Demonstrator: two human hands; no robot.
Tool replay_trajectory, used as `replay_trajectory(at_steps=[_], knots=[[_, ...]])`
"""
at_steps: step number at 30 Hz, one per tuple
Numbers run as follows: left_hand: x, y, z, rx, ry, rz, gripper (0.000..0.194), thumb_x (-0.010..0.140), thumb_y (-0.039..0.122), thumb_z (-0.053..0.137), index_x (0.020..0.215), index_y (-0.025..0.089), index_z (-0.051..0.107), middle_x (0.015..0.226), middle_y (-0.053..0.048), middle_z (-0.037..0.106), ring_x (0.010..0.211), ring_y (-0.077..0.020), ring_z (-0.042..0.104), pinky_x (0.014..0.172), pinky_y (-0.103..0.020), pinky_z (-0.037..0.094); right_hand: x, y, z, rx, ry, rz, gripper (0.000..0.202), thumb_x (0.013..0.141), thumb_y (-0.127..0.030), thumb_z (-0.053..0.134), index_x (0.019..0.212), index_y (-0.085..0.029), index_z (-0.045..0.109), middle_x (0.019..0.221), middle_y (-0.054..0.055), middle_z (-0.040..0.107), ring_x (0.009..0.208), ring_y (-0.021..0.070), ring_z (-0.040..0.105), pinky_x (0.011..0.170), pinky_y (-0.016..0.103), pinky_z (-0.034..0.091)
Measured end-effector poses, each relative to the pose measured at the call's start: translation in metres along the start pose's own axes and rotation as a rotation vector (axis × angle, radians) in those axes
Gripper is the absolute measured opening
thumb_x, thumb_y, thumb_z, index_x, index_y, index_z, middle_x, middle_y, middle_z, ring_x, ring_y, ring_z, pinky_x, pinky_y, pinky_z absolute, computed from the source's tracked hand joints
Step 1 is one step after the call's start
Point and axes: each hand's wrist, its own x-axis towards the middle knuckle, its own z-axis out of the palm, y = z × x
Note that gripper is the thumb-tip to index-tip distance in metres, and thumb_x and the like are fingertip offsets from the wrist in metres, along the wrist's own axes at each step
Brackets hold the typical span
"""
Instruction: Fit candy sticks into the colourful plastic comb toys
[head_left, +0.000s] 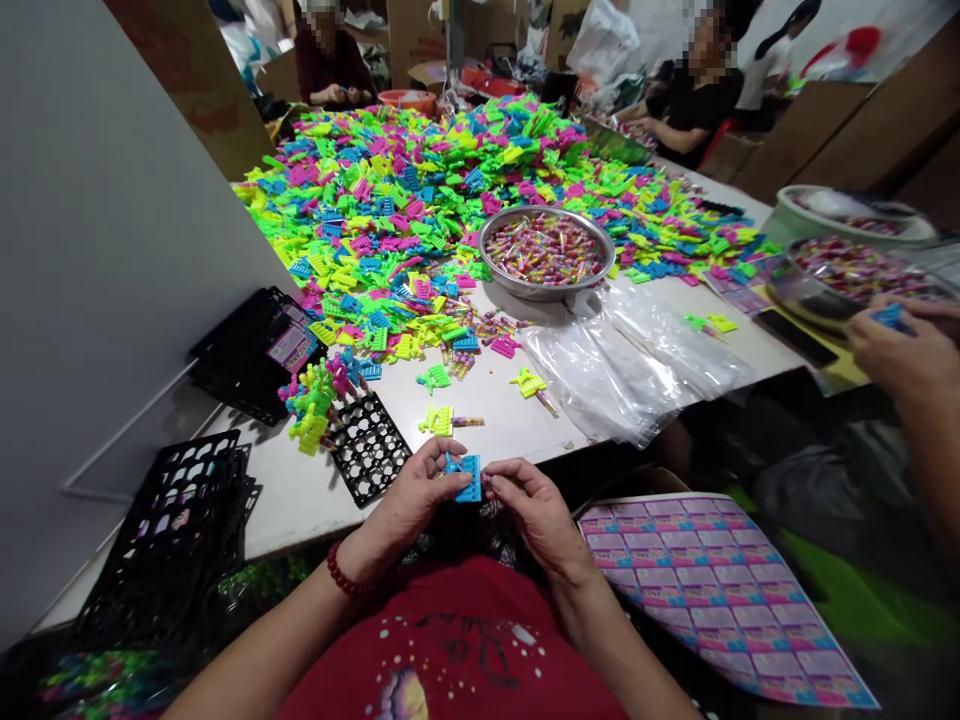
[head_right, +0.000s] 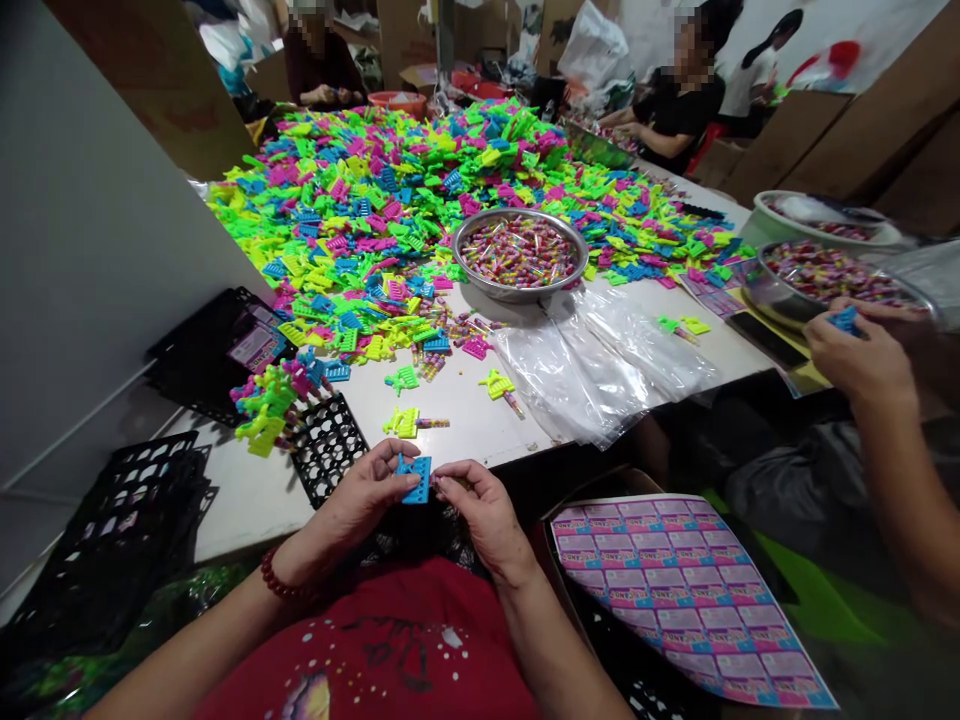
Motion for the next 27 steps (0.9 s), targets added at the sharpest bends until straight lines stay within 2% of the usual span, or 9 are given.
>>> replay_trajectory(at_steps=[5, 10, 16, 18, 23, 27], knots=[[-0.001, 0.002, 0.002, 0.062, -0.015, -0.005, 0.041, 0.069, 0.030, 0.082, 0.095, 0.020, 0.053, 0.079, 0.003, 0.060, 0.069, -0.0111, 0.057, 0.065, -0.022, 0.044, 0.001, -0.001, -0.001, -0.031, -0.003, -0.010, 0.021, 0.075, -0.036, 0.082, 0.088, -0.021, 0.075, 0.083, 0.001, 0.070, 0.076, 0.0151, 0.061, 0.076, 0.028, 0.049], [-0.004, 0.007, 0.004, 0.192, 0.028, 0.009, 0.035, 0.072, 0.031, 0.078, 0.094, 0.021, 0.053, 0.077, 0.004, 0.057, 0.065, -0.0109, 0.053, 0.059, -0.021, 0.041, 0.000, 0.000, -0.001, -0.014, -0.022, 0.021, 0.022, 0.074, -0.035, 0.084, 0.087, -0.021, 0.073, 0.081, 0.000, 0.068, 0.076, 0.0146, 0.060, 0.076, 0.027, 0.048], [-0.006, 0.013, 0.007, 0.285, 0.045, 0.008, 0.032, 0.073, 0.030, 0.075, 0.093, 0.021, 0.052, 0.079, 0.004, 0.056, 0.065, -0.0106, 0.052, 0.055, -0.020, 0.039, -0.002, -0.001, 0.003, 0.115, -0.061, 0.091, 0.027, 0.068, -0.036, 0.088, 0.081, -0.020, 0.071, 0.078, -0.001, 0.065, 0.074, 0.0139, 0.057, 0.074, 0.026, 0.046], [-0.004, 0.013, 0.007, 0.252, 0.017, -0.002, 0.033, 0.072, 0.029, 0.076, 0.092, 0.021, 0.052, 0.077, 0.004, 0.056, 0.064, -0.0104, 0.052, 0.055, -0.020, 0.038, -0.003, -0.003, 0.005, 0.154, -0.071, 0.100, 0.027, 0.066, -0.035, 0.089, 0.078, -0.020, 0.069, 0.078, -0.001, 0.064, 0.073, 0.0134, 0.056, 0.074, 0.026, 0.045], [0.002, 0.009, 0.007, -0.004, -0.100, -0.131, 0.042, 0.065, 0.031, 0.081, 0.091, 0.020, 0.049, 0.069, 0.005, 0.054, 0.055, -0.0097, 0.050, 0.049, -0.021, 0.033, -0.005, -0.006, 0.008, 0.204, -0.084, 0.110, 0.026, 0.067, -0.034, 0.088, 0.077, -0.020, 0.067, 0.078, -0.001, 0.061, 0.073, 0.0144, 0.053, 0.073, 0.027, 0.045], [-0.005, 0.013, 0.013, 0.167, -0.054, -0.028, 0.036, 0.073, 0.033, 0.077, 0.093, 0.021, 0.050, 0.073, 0.005, 0.055, 0.061, -0.0106, 0.051, 0.055, -0.021, 0.037, -0.007, -0.009, 0.006, 0.145, -0.079, 0.063, 0.026, 0.070, -0.036, 0.086, 0.077, -0.021, 0.066, 0.077, -0.001, 0.060, 0.074, 0.0154, 0.053, 0.074, 0.028, 0.044]])
